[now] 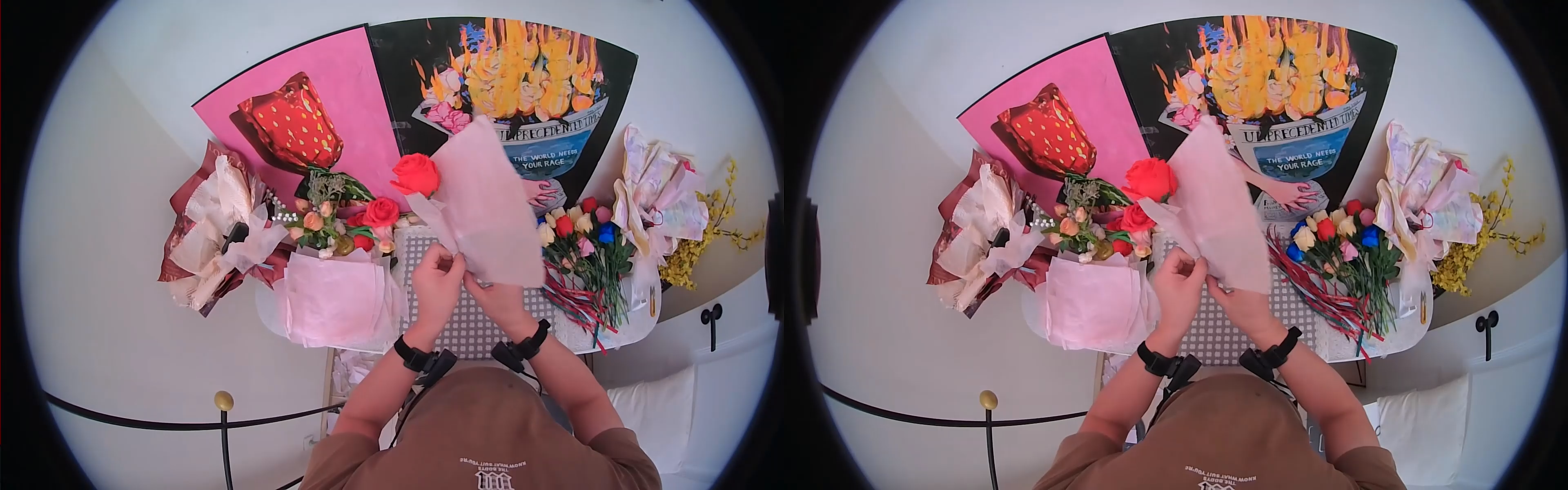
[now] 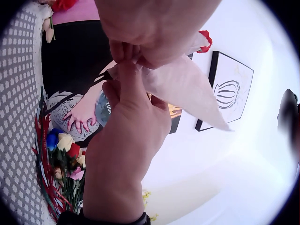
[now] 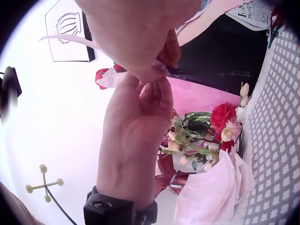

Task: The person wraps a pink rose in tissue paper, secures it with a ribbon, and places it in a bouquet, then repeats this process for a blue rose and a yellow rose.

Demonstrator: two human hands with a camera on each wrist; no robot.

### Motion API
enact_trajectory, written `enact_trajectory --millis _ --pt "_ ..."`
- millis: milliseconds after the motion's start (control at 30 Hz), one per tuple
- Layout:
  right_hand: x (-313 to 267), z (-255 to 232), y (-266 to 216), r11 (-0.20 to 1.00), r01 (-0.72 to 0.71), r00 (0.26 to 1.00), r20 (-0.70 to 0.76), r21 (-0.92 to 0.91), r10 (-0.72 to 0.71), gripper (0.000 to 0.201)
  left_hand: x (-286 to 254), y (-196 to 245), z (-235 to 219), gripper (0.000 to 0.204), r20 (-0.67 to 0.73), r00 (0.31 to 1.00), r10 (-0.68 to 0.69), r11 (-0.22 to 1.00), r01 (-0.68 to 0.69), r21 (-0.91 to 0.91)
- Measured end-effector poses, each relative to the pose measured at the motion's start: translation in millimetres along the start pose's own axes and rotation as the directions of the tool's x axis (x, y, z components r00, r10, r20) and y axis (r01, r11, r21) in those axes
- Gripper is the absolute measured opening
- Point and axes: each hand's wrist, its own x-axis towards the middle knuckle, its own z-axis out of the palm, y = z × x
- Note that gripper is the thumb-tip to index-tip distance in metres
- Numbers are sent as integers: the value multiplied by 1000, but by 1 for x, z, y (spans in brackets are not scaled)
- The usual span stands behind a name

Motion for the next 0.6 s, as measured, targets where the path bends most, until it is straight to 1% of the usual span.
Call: enact_trajectory --millis 67,100,133,167,200,267,300,333,367,400,433,467,500,533,567,600 --pt "-2 1 1 1000 28 999 -18 -1 -28 32 1 4 1 16 -15 1000 -16 989 18 150" --pt "-5 1 4 999 -53 999 12 15 52 33 3 0 1 16 -14 1000 -14 989 16 150" --pt "-7 1 6 991 -134 990 42 28 133 34 7 -6 -1 13 47 997 -57 998 55 39" --pt "-9 -1 9 991 -133 990 40 25 132 34 10 -11 -2 10 115 989 -92 992 100 -70" --pt "-7 -6 5 991 -128 990 56 28 127 35 12 -8 -3 10 118 989 -90 992 99 -73" --pt "-5 -12 1 992 -124 990 74 31 121 36 16 -2 -8 10 228 947 -228 955 263 -139" --pt "-5 -14 0 965 -234 970 99 119 222 35 20 0 -11 10 228 947 -227 955 263 -140" --pt "-5 -15 -1 918 -339 939 134 204 317 34 26 1 -16 10 342 906 -248 930 322 -179" --pt "-6 -13 3 919 -338 939 134 204 316 34 30 2 -20 10 453 853 -259 900 384 -208" --pt "-8 -10 8 881 -346 938 119 324 325 34 33 6 -21 10 452 854 -258 900 383 -208" --pt "-10 -8 11 829 -348 936 105 438 337 33 34 10 -23 10 497 825 -270 889 412 -201" --pt "-13 -9 15 829 -348 936 105 438 337 33 35 13 -24 11 541 793 -282 877 442 -191" --pt "-14 -12 14 770 -412 909 168 487 381 34 35 14 -26 11 541 793 -282 877 442 -191" --pt "-14 -14 13 704 -475 878 233 528 418 35 36 15 -27 11 563 775 -286 880 445 -166" --pt "-13 -14 11 704 -475 878 233 528 418 35 36 16 -28 10 584 757 -291 883 448 -141" --pt "-11 -15 9 685 -491 869 250 539 426 35 36 16 -27 10 585 757 -291 883 448 -141"
